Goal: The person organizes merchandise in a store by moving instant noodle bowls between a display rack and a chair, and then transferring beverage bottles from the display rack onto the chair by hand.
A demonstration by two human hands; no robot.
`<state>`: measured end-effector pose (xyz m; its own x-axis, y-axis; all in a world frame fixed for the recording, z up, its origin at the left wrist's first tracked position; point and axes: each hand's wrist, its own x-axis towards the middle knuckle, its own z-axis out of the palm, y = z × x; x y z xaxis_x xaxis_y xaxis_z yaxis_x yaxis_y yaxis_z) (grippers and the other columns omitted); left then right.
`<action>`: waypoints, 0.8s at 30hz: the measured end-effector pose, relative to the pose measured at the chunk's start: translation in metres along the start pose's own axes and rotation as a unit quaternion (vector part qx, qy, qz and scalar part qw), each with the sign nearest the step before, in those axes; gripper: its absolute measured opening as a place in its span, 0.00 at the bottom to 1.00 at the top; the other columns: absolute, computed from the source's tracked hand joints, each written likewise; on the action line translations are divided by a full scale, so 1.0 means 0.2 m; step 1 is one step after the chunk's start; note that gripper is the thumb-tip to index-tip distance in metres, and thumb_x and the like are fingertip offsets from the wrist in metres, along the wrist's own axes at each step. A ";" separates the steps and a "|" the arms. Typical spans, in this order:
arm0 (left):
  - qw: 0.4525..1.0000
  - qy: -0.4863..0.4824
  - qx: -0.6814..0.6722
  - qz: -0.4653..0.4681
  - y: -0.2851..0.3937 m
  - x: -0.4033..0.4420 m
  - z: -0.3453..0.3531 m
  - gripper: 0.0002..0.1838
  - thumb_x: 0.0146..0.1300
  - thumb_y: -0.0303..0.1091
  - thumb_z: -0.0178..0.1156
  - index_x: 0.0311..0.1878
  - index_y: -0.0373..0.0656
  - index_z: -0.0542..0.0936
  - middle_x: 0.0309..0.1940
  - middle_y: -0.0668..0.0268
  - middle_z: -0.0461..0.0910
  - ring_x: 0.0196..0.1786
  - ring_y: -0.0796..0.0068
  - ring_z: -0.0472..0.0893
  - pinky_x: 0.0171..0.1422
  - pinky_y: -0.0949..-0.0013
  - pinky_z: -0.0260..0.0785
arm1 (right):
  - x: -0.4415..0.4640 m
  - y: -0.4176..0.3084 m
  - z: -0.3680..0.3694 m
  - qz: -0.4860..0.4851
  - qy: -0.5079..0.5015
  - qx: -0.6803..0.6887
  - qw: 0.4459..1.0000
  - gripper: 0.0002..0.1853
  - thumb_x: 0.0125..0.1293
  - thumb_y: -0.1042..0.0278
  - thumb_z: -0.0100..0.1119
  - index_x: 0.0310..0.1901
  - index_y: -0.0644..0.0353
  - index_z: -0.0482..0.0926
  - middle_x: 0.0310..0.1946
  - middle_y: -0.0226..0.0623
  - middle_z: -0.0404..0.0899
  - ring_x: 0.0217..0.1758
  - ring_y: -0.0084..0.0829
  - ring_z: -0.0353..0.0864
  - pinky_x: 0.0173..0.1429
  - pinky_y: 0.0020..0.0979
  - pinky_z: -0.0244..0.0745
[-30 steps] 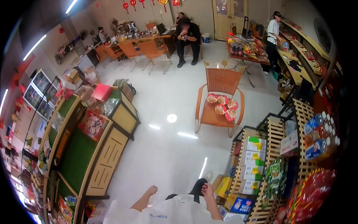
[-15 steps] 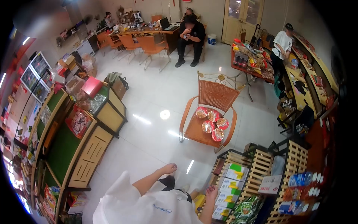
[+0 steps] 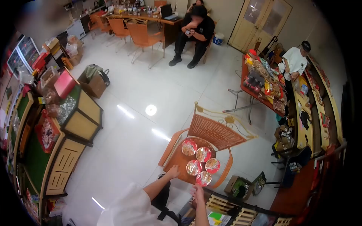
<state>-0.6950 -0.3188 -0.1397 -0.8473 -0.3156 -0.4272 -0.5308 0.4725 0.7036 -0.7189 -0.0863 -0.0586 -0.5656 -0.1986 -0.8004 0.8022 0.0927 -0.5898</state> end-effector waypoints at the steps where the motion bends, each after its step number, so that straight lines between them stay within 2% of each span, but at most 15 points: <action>1: 0.999 0.014 0.034 -0.006 0.05 0.09 -0.03 0.27 0.56 0.40 0.54 0.57 0.35 0.67 0.58 0.48 0.67 0.58 0.46 0.69 0.59 0.52 0.65 | 0.18 -0.05 0.06 0.005 -0.008 -0.018 1.000 0.26 0.62 0.51 0.54 0.58 0.55 0.67 0.50 0.41 0.71 0.46 0.43 0.75 0.45 0.42 0.75; 3: 0.993 0.007 0.095 0.063 0.22 0.31 -0.18 0.31 0.55 0.40 0.55 0.60 0.35 0.64 0.60 0.50 0.64 0.60 0.49 0.67 0.63 0.53 0.62 | 0.43 -0.27 0.24 0.028 -0.044 -0.070 0.996 0.29 0.62 0.49 0.53 0.61 0.56 0.64 0.52 0.44 0.70 0.50 0.45 0.73 0.51 0.45 0.74; 5: 0.964 0.123 0.061 0.227 0.24 0.51 -0.14 0.32 0.54 0.39 0.55 0.62 0.36 0.63 0.60 0.51 0.64 0.62 0.51 0.64 0.65 0.54 0.60 | 0.78 -0.28 0.34 0.067 0.017 0.002 0.998 0.26 0.62 0.48 0.53 0.56 0.57 0.69 0.48 0.41 0.73 0.46 0.42 0.75 0.49 0.42 0.75; 6: 0.967 0.121 0.066 0.216 0.22 0.61 -0.10 0.32 0.54 0.38 0.55 0.62 0.36 0.62 0.60 0.51 0.64 0.63 0.51 0.63 0.65 0.54 0.59 | 0.98 -0.24 0.34 0.100 -0.031 0.070 0.992 0.20 0.63 0.49 0.52 0.48 0.55 0.73 0.41 0.37 0.76 0.41 0.35 0.76 0.46 0.38 0.76; 8: 0.976 0.117 0.065 0.169 0.15 0.73 -0.02 0.32 0.53 0.36 0.55 0.63 0.36 0.62 0.61 0.51 0.64 0.64 0.51 0.63 0.66 0.54 0.58 | 1.04 -0.35 0.48 0.079 -0.048 0.086 0.992 0.19 0.63 0.48 0.51 0.43 0.57 0.73 0.34 0.30 0.75 0.36 0.28 0.76 0.36 0.30 0.75; 12: 0.977 0.080 0.089 0.175 0.16 0.83 -0.10 0.33 0.53 0.38 0.56 0.62 0.38 0.62 0.59 0.52 0.66 0.61 0.50 0.65 0.62 0.54 0.60 | 1.12 -0.35 0.59 0.070 -0.045 0.132 0.988 0.18 0.63 0.52 0.54 0.51 0.50 0.71 0.44 0.30 0.74 0.42 0.29 0.76 0.46 0.36 0.75; 13: 0.996 0.004 0.065 0.068 0.14 0.90 -0.10 0.34 0.51 0.37 0.58 0.63 0.40 0.62 0.61 0.53 0.64 0.61 0.50 0.64 0.63 0.52 0.58 | 1.13 -0.37 0.60 0.077 -0.015 0.117 0.990 0.18 0.64 0.54 0.53 0.54 0.49 0.72 0.47 0.30 0.74 0.45 0.29 0.75 0.50 0.38 0.73; 15: 0.984 0.140 0.056 0.091 0.17 0.92 -0.16 0.36 0.49 0.35 0.58 0.64 0.40 0.62 0.57 0.48 0.66 0.58 0.48 0.67 0.60 0.52 0.61 | 1.15 -0.40 0.61 0.097 0.015 0.127 0.987 0.21 0.62 0.54 0.56 0.55 0.48 0.70 0.49 0.32 0.72 0.49 0.33 0.73 0.52 0.42 0.72; 16: 0.984 0.122 0.064 0.111 0.19 0.93 -0.18 0.36 0.49 0.35 0.58 0.64 0.40 0.62 0.57 0.48 0.66 0.58 0.48 0.67 0.60 0.52 0.61 | 1.15 -0.39 0.60 0.087 0.012 0.148 0.985 0.21 0.61 0.53 0.56 0.55 0.48 0.69 0.49 0.33 0.71 0.51 0.34 0.72 0.53 0.42 0.72; 18: 0.953 0.193 0.160 0.168 0.24 0.95 -0.24 0.40 0.46 0.36 0.61 0.64 0.39 0.61 0.56 0.45 0.66 0.57 0.47 0.67 0.59 0.51 0.62 | 1.16 -0.33 0.61 0.066 0.012 0.195 0.979 0.22 0.61 0.52 0.57 0.55 0.49 0.69 0.50 0.33 0.70 0.52 0.36 0.71 0.54 0.41 0.71; 19: 0.970 0.182 0.145 0.066 0.24 0.98 -0.23 0.42 0.44 0.36 0.63 0.64 0.34 0.60 0.55 0.42 0.66 0.58 0.46 0.67 0.61 0.52 0.61 | 1.17 -0.25 0.60 0.082 -0.036 0.189 0.978 0.23 0.60 0.51 0.57 0.55 0.49 0.68 0.51 0.34 0.69 0.54 0.37 0.70 0.54 0.42 0.71; 20: 0.983 0.158 0.047 0.076 0.13 1.05 -0.18 0.41 0.43 0.36 0.64 0.62 0.32 0.61 0.53 0.42 0.68 0.55 0.47 0.69 0.59 0.53 0.62 | 1.19 -0.25 0.60 0.090 -0.084 0.181 0.976 0.25 0.60 0.50 0.58 0.56 0.49 0.67 0.53 0.35 0.67 0.55 0.39 0.69 0.55 0.42 0.71; 21: 0.988 0.125 -0.049 0.079 0.00 1.11 -0.12 0.40 0.43 0.35 0.64 0.61 0.31 0.61 0.50 0.42 0.70 0.53 0.47 0.71 0.58 0.53 0.64 | 1.07 -0.39 0.65 0.083 -0.078 0.144 0.983 0.28 0.60 0.46 0.55 0.58 0.49 0.65 0.57 0.35 0.66 0.56 0.39 0.69 0.56 0.41 0.70; 23: 0.988 -0.057 -0.136 0.050 -0.10 1.14 -0.13 0.36 0.43 0.35 0.65 0.56 0.29 0.65 0.42 0.45 0.75 0.45 0.50 0.76 0.51 0.56 0.68 | 1.03 -0.39 0.69 0.090 0.004 0.130 0.987 0.27 0.61 0.44 0.53 0.58 0.49 0.68 0.54 0.34 0.70 0.54 0.36 0.71 0.56 0.39 0.70; 24: 0.996 -0.039 -0.077 0.018 -0.07 1.11 -0.17 0.33 0.44 0.36 0.65 0.53 0.30 0.66 0.40 0.47 0.76 0.43 0.51 0.77 0.48 0.57 0.70 | 1.02 -0.40 0.69 0.077 0.003 0.154 0.985 0.27 0.61 0.44 0.53 0.58 0.49 0.68 0.54 0.34 0.70 0.54 0.36 0.71 0.56 0.39 0.70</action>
<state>-0.8749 -0.4236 -0.2252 -0.8682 -0.2323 -0.4385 -0.4952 0.3479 0.7961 -0.8719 -0.2693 -0.1598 -0.4339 -0.1998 -0.8785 0.8976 -0.1802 -0.4023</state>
